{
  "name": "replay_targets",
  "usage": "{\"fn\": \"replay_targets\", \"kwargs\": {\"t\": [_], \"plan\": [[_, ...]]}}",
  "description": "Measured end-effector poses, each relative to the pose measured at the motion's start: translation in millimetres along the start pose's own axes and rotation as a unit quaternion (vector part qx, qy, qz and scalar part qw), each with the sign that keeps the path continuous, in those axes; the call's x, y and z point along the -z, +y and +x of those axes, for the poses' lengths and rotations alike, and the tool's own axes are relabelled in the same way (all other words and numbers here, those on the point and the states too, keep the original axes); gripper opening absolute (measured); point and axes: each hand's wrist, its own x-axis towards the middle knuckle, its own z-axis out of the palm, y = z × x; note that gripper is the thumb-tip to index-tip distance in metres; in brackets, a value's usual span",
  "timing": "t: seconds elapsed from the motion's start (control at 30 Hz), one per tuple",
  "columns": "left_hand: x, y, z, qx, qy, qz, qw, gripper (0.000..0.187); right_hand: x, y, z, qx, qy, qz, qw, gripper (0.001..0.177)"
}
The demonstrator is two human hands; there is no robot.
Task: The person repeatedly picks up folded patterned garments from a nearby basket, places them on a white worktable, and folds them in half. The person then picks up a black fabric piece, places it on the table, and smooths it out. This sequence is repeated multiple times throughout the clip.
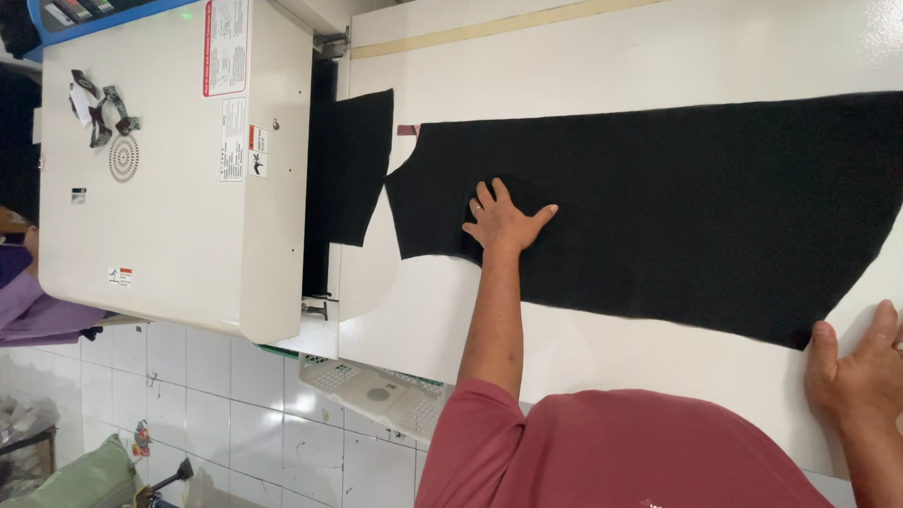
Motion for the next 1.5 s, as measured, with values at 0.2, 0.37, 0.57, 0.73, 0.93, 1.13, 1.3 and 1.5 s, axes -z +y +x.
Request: {"fn": "replay_targets", "kwargs": {"t": [0.2, 0.37, 0.57, 0.73, 0.93, 1.13, 1.3, 1.5], "plan": [[10, -4, 13, 0.01, 0.001, -0.002, 1.0, 0.122, 11, -11, 0, 0.002, 0.011, 0.01, 1.0, 0.066], [17, -6, 19, 0.011, 0.008, 0.001, 1.0, 0.12, -5, -2, 0, 0.009, 0.042, 0.023, 0.999, 0.071], [23, -17, 27, 0.067, 0.044, -0.013, 0.997, 0.122, -36, 23, -4, 0.016, 0.028, -0.056, 0.998, 0.067], [28, -24, 39, 0.079, 0.019, -0.008, 0.997, 0.128, -45, 27, -5, -0.006, 0.015, -0.036, 0.999, 0.067], [35, -30, 59, 0.092, 0.012, -0.005, 0.996, 0.13, -37, 22, -5, 0.0, 0.013, -0.056, 0.998, 0.068], [40, -36, 74, 0.094, 0.014, -0.006, 0.995, 0.128, -31, 17, -5, -0.022, 0.004, -0.012, 1.0, 0.068], [46, -40, 81, 0.103, 0.013, -0.006, 0.995, 0.129, -27, 12, -4, -0.016, 0.005, -0.057, 0.998, 0.068], [51, -46, 89, 0.11, 0.013, -0.014, 0.994, 0.13, 1, -7, 0, -0.017, -0.01, -0.017, 1.0, 0.069]]}}
